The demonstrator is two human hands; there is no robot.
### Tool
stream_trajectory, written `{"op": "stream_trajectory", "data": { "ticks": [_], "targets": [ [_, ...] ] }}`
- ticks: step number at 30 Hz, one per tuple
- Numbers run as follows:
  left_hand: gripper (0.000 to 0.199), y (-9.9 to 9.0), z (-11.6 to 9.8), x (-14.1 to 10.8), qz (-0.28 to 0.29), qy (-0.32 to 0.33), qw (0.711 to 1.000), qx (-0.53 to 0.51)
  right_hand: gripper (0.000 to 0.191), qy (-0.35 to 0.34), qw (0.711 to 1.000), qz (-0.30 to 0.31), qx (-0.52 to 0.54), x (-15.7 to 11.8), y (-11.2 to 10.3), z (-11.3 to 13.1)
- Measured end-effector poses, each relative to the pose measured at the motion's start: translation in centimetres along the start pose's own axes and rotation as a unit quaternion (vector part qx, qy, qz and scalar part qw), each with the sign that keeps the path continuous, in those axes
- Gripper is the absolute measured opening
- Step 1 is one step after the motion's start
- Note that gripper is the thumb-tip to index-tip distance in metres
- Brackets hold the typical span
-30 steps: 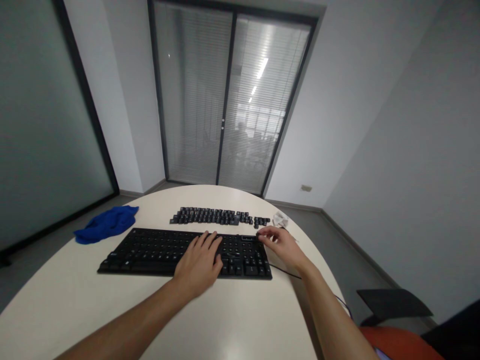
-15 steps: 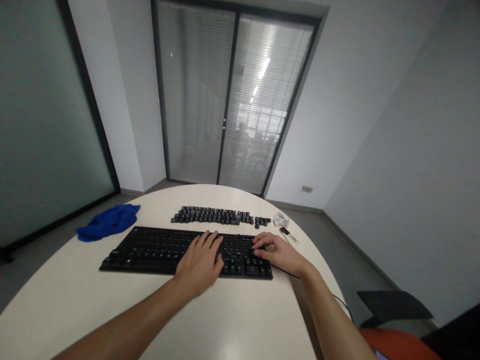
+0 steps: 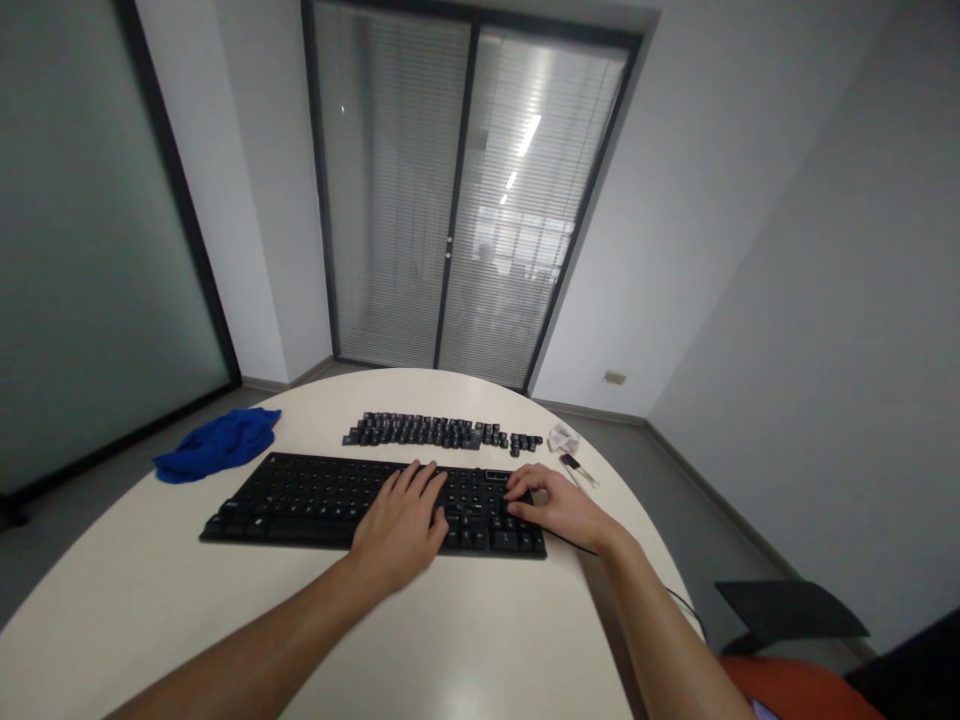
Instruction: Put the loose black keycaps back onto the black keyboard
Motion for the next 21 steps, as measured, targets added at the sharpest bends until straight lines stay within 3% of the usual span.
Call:
{"op": "stream_trajectory", "data": {
  "ticks": [11,18,21],
  "targets": [
    [0.051,-0.07,-0.07,-0.05,-0.001,-0.004,1.0,-0.008,0.005,-0.013,1.0,0.008,-0.017,0.12,0.14,0.23],
    [0.051,0.22,0.06,-0.01,-0.004,-0.001,1.0,-0.008,0.01,-0.003,0.999,0.001,-0.041,0.12,0.17,0.49],
    [0.051,0.23,0.09,-0.02,-0.005,-0.002,1.0,-0.005,0.038,0.029,0.997,-0.037,-0.056,-0.07,0.15,-0.12]
  ]
}}
Point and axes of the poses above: each hand's wrist, its own x-axis towards the middle knuckle, its own y-axis out of the palm, z = x × y, the point moved 2 cm from there along x, towards the middle knuckle, and after that the axes turned 2 degrees about -y, right-handed, at the moved point
